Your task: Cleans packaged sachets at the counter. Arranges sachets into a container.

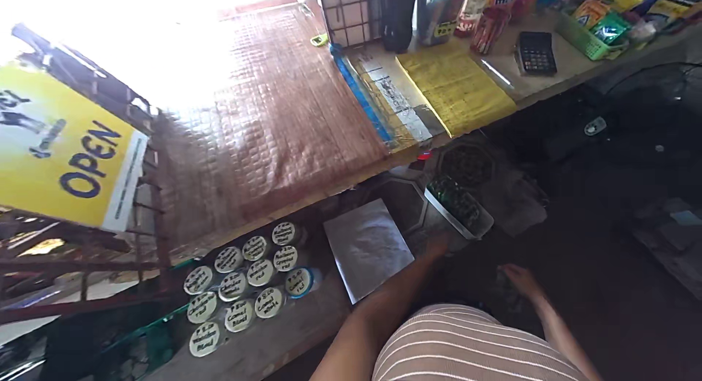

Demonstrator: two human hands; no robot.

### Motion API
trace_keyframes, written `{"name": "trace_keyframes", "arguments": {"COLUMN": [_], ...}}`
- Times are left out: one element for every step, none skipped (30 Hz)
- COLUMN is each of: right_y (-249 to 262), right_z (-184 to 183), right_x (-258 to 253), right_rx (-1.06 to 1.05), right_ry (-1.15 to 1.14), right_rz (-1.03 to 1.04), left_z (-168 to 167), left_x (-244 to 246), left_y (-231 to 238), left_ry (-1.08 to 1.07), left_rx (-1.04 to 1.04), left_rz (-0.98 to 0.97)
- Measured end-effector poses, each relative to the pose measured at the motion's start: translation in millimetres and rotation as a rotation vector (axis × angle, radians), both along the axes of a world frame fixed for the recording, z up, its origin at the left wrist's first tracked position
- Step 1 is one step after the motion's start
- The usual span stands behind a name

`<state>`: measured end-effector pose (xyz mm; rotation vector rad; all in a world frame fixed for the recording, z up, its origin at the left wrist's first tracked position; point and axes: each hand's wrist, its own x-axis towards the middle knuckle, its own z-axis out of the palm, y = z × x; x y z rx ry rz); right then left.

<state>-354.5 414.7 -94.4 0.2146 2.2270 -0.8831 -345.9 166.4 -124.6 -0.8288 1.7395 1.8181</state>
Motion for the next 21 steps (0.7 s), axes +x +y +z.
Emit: {"name": "trace_keyframes", "arguments": {"right_y": [8,15,23,30,38,45,53,60,65,70,73,73,73,72,70,68,65,61,57,51,42], "right_z": [-4,-8,-11,-15,-18,-20,-23,-27,-31,-34,-36,-34,-31,-26,-21,-17,-15,-15,-15,-12,-7], "right_x": [2,3,3,2,1,0,-3,-7,-13,-18,-24,-30,-36,-41,-45,-47,-47,-45,-42,-40,-37], "right_rx": [-0.006,-0.009,-0.014,-0.022,-0.029,-0.040,-0.047,-0.051,-0.057,-0.063,-0.069,-0.069,-0.069,-0.077,-0.103,-0.154,-0.231,-0.315,-0.391,-0.442,-0.472], "right_ry": [-0.018,-0.033,-0.050,-0.066,-0.076,-0.083,-0.090,-0.099,-0.107,-0.109,-0.107,-0.101,-0.092,-0.082,-0.072,-0.054,-0.028,-0.007,-0.004,-0.007,-0.008], "right_rz": [-0.001,-0.006,-0.015,-0.027,-0.038,-0.052,-0.058,-0.058,-0.053,-0.046,-0.041,-0.039,-0.040,-0.055,-0.092,-0.152,-0.232,-0.312,-0.397,-0.478,-0.548], "left_z": [0,2,3,3,-1,-7,-13,-17,-18,-19,-21,-22,-22,-21,-20,-20,-20,-16,-10,0,12], "left_x": [-9,-17,-25,-32,-38,-43,-48,-52,-56,-59,-62,-64,-65,-64,-61,-57,-51,-44,-36,-27,-16], "left_y": [9,17,25,32,40,44,49,52,56,58,61,63,64,64,62,59,55,49,40,31,21], "left_ry": [-0.058,-0.101,-0.130,-0.137,-0.126,-0.109,-0.104,-0.110,-0.116,-0.123,-0.129,-0.126,-0.113,-0.096,-0.063,-0.027,0.010,0.035,0.043,0.035,0.016], "left_rx": [0.034,0.059,0.072,0.054,0.017,-0.007,-0.024,-0.039,-0.058,-0.071,-0.082,-0.096,-0.113,-0.129,-0.136,-0.144,-0.139,-0.123,-0.105,-0.089,-0.074], "left_rz": [0.003,0.006,-0.007,0.008,0.051,0.085,0.123,0.154,0.172,0.178,0.182,0.177,0.172,0.157,0.150,0.146,0.146,0.151,0.145,0.130,0.111]}}
